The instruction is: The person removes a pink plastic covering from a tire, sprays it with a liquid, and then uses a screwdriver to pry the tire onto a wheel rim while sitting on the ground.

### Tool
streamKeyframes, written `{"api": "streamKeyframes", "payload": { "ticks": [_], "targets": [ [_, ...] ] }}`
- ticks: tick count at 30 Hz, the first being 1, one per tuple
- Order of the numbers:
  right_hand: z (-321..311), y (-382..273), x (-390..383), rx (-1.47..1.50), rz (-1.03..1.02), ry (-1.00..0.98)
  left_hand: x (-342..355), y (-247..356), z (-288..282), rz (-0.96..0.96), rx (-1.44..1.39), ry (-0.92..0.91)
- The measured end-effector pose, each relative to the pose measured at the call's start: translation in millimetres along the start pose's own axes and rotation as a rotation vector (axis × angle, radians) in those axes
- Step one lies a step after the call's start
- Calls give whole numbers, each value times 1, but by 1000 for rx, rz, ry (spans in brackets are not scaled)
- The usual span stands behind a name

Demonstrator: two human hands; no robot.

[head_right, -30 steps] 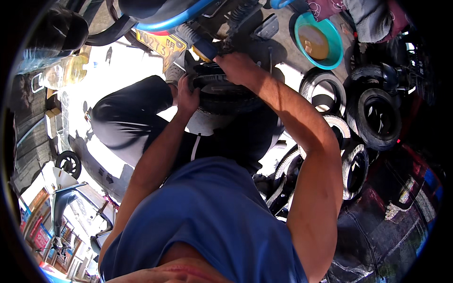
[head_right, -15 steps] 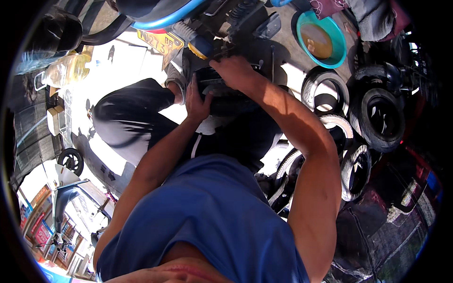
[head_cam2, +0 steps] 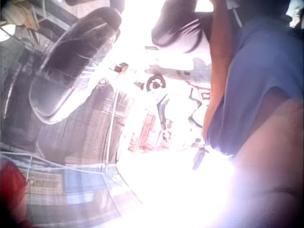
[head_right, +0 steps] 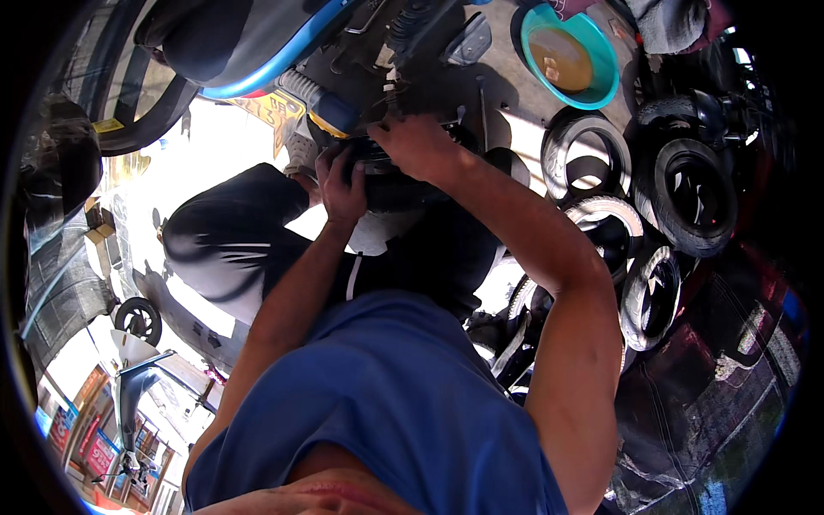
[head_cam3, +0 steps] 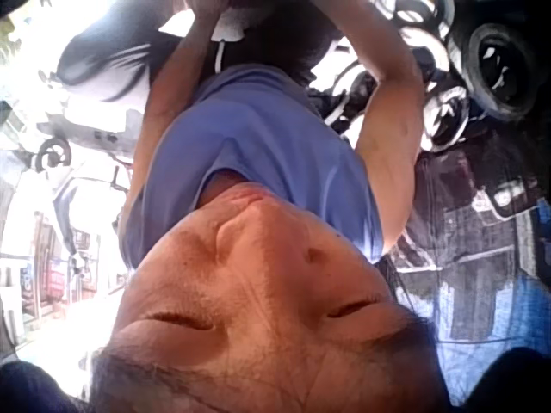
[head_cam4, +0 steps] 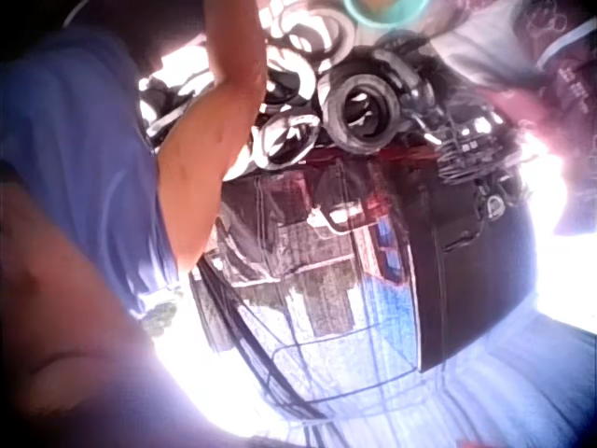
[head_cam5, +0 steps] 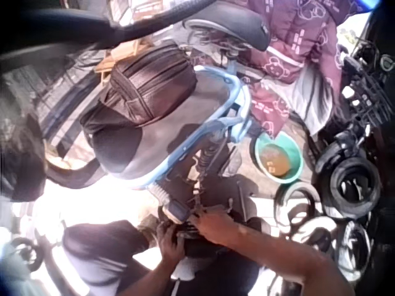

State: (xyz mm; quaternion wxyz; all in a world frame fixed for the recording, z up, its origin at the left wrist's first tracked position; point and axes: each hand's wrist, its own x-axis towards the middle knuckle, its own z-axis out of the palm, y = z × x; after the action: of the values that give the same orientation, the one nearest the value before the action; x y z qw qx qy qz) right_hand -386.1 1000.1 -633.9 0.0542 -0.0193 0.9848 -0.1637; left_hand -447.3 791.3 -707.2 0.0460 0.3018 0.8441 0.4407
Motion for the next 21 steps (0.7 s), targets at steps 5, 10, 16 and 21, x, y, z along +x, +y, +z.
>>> {"api": "streamKeyframes", "payload": {
  "ticks": [5,10,16,21],
  "targets": [
    [18,14,-6,101,58,85,9,7,10,-16,-93,77],
    [17,32,-6,231,89,48,28,16,8,219,74,-167],
    [43,113,-76,777,684,606,38,20,-4,231,25,-204],
    [311,250,-240,789,981,284,49,17,11,237,-53,-271]
  ]
}}
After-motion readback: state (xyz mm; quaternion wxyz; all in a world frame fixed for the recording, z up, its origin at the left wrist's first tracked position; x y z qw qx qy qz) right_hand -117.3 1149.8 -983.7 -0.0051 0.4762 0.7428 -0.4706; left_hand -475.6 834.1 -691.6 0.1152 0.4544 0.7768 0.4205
